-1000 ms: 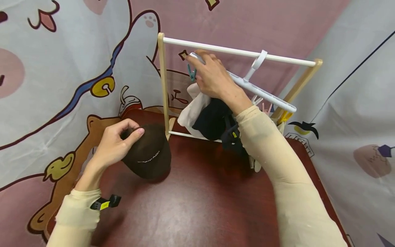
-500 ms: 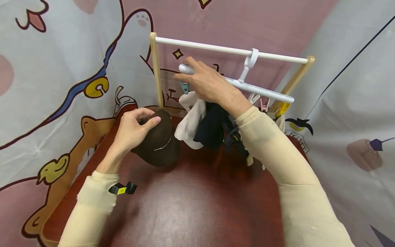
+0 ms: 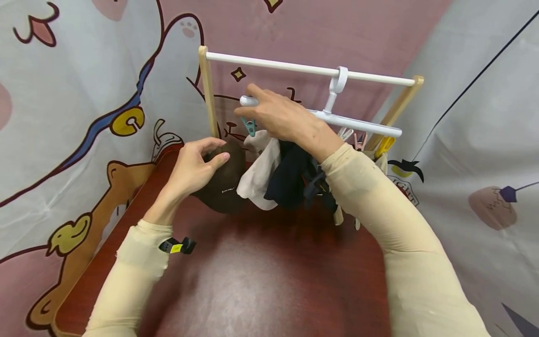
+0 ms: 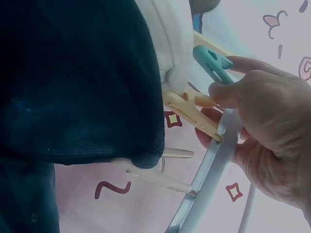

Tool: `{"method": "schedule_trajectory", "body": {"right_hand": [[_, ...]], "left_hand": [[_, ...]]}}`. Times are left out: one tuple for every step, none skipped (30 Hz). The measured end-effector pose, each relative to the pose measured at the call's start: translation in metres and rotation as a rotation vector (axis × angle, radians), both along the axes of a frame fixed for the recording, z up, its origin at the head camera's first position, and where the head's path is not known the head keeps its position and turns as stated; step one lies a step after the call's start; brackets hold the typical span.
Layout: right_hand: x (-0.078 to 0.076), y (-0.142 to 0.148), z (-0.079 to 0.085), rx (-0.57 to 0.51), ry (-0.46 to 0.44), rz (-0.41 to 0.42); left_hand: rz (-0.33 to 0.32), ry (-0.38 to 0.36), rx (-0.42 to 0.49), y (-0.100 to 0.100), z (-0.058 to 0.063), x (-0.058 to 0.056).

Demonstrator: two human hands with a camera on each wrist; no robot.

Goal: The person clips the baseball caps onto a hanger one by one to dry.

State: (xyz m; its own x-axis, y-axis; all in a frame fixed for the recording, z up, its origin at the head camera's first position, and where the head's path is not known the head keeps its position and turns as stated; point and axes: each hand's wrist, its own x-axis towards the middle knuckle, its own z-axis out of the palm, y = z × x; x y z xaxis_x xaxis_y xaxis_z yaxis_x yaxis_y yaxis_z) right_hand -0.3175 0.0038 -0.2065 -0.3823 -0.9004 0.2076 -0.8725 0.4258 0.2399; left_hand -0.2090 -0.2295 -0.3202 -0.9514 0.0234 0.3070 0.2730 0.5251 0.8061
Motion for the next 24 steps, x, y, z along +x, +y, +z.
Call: {"method": "schedule_trajectory", "body": {"right_hand": [[0.001, 0.0, 0.0, 0.003, 0.0, -0.001], [0.001, -0.001, 0.0, 0.005, 0.0, 0.0], [0.001, -0.002, 0.0, 0.007, 0.002, 0.003], [0.001, -0.003, 0.0, 0.007, 0.005, 0.005], [0.002, -0.003, 0.001, 0.007, 0.008, 0.006], [0.003, -0.004, 0.001, 0.009, 0.011, 0.008], [0.003, -0.004, 0.002, 0.011, 0.013, 0.01], [0.004, -0.005, 0.002, 0.013, 0.014, 0.013], [0.004, -0.006, 0.003, 0.017, 0.013, 0.015], [0.005, -0.007, 0.004, 0.02, 0.008, 0.017], [0.005, -0.007, 0.005, 0.024, 0.001, 0.018], [0.005, -0.008, 0.006, 0.028, -0.004, 0.02], [0.005, -0.009, 0.007, 0.033, -0.009, 0.022], [0.005, -0.01, 0.007, 0.039, -0.013, 0.024], [0.005, -0.01, 0.007, 0.046, -0.016, 0.024], [0.005, -0.011, 0.008, 0.053, -0.017, 0.024], [0.005, -0.011, 0.008, 0.06, -0.015, 0.023], [0.005, -0.012, 0.008, 0.064, -0.012, 0.023], [0.005, -0.012, 0.008, 0.068, -0.01, 0.024], [0.004, -0.012, 0.008, 0.07, -0.007, 0.026], [0.004, -0.012, 0.008, 0.068, -0.006, 0.029], [0.004, -0.012, 0.008, 0.066, -0.003, 0.033], [0.004, -0.013, 0.008, 0.062, 0.0, 0.038], [0.004, -0.013, 0.007, 0.061, 0.005, 0.043]], "left_hand": [[0.002, 0.011, -0.001, 0.002, 0.0, -0.001], [0.008, 0.023, -0.005, 0.003, 0.0, -0.002], [0.015, 0.035, -0.01, 0.004, 0.0, -0.002], [0.023, 0.046, -0.014, 0.005, 0.0, -0.003], [0.031, 0.057, -0.019, 0.006, 0.0, -0.004], [0.039, 0.068, -0.021, 0.007, -0.001, -0.004], [0.046, 0.079, -0.022, 0.008, -0.001, -0.005], [0.054, 0.089, -0.024, 0.009, -0.002, -0.006], [0.061, 0.099, -0.023, 0.009, -0.002, -0.006], [0.066, 0.108, -0.022, 0.01, -0.002, -0.007], [0.07, 0.114, -0.02, 0.01, -0.003, -0.008], [0.073, 0.119, -0.018, 0.011, -0.003, -0.009], [0.079, 0.123, -0.018, 0.011, -0.003, -0.01], [0.084, 0.124, -0.019, 0.011, -0.004, -0.01], [0.089, 0.125, -0.019, 0.012, -0.004, -0.011], [0.094, 0.126, -0.019, 0.012, -0.004, -0.012], [0.1, 0.127, -0.02, 0.012, -0.005, -0.012], [0.105, 0.13, -0.021, 0.013, -0.005, -0.013], [0.109, 0.133, -0.022, 0.013, -0.006, -0.013], [0.111, 0.14, -0.023, 0.013, -0.006, -0.013], [0.112, 0.148, -0.024, 0.014, -0.007, -0.014], [0.111, 0.159, -0.026, 0.014, -0.007, -0.014], [0.11, 0.17, -0.03, 0.015, -0.008, -0.014], [0.108, 0.183, -0.037, 0.016, -0.009, -0.014]]}}
